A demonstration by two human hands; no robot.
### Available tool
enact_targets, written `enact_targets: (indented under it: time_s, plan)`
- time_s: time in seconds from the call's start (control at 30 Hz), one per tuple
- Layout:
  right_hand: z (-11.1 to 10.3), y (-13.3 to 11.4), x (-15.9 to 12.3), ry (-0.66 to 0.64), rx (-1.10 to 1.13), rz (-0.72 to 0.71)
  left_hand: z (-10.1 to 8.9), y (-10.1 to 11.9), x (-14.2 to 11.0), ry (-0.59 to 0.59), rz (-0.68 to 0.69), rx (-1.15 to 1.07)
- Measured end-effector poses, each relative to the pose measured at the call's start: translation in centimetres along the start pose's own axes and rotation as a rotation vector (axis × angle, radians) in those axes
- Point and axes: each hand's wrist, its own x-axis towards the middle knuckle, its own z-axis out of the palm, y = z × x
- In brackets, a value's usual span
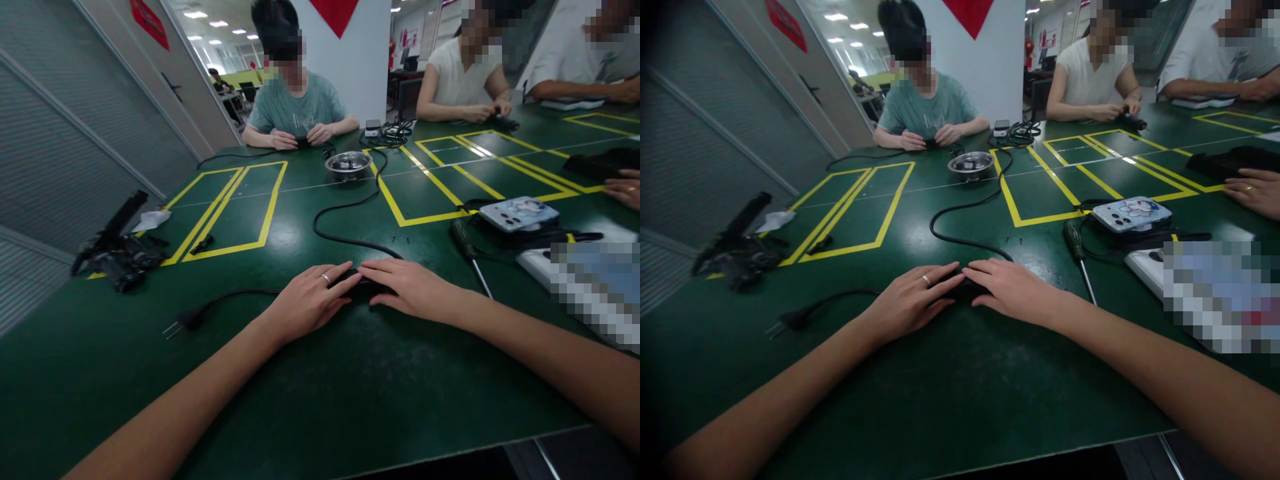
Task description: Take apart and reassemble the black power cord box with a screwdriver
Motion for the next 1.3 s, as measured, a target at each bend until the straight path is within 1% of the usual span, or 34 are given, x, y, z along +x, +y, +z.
enact_targets:
  time_s: [0.07, 0.1, 0.17, 0.23, 0.3, 0.33, 0.4, 0.47, 0.53, 0.63, 0.7, 0.93, 1.07, 1.13, 1.3]
  plan:
    - [-1.1, 0.8, -0.1, 0.028, 0.016, 0.081, 0.1, -0.1, -0.1, 0.000, 0.011, -0.003]
    - [-1.8, 1.2, -0.2, 0.062, -0.015, 0.149, 0.1, -0.2, -0.2, 0.001, 0.023, -0.009]
    - [-3.1, 2.4, -0.5, 0.133, -0.176, 0.319, 0.1, -0.2, -0.2, 0.019, 0.051, -0.034]
    - [-4.2, 3.8, -0.9, 0.154, -0.397, 0.525, 0.0, -0.3, -0.3, 0.052, 0.071, -0.063]
    - [-4.7, 5.2, -1.6, 0.137, -0.546, 0.734, 0.0, -0.3, -0.3, 0.080, 0.070, -0.080]
    - [-4.8, 5.9, -1.9, 0.122, -0.578, 0.820, 0.0, -0.3, -0.3, 0.086, 0.063, -0.083]
    - [-4.7, 7.2, -2.4, 0.073, -0.570, 0.947, 0.0, -0.3, -0.4, 0.077, 0.046, -0.087]
    - [-4.5, 8.3, -2.8, 0.011, -0.517, 1.021, 0.1, -0.3, -0.4, 0.053, 0.026, -0.101]
    - [-4.3, 9.2, -2.9, -0.036, -0.471, 1.049, 0.2, -0.4, -0.4, 0.040, 0.013, -0.122]
    - [-4.1, 10.1, -2.8, -0.055, -0.442, 1.020, 0.3, -0.4, -0.5, 0.053, 0.005, -0.137]
    - [-4.0, 10.3, -2.7, -0.058, -0.426, 0.998, 0.3, -0.4, -0.5, 0.054, 0.001, -0.137]
    - [-3.8, 8.8, -2.4, -0.053, -0.449, 0.959, 0.3, -0.4, -0.5, 0.048, -0.005, -0.144]
    - [-3.7, 8.4, -2.5, -0.088, -0.326, 1.002, 0.4, -0.4, -0.5, 0.036, -0.009, -0.143]
    - [-3.5, 8.5, -2.5, -0.084, -0.280, 1.008, 0.4, -0.5, -0.5, 0.030, -0.011, -0.144]
    - [-3.7, 8.2, -1.8, -0.004, -0.121, 0.973, 0.4, -0.5, -0.4, 0.029, -0.012, -0.150]
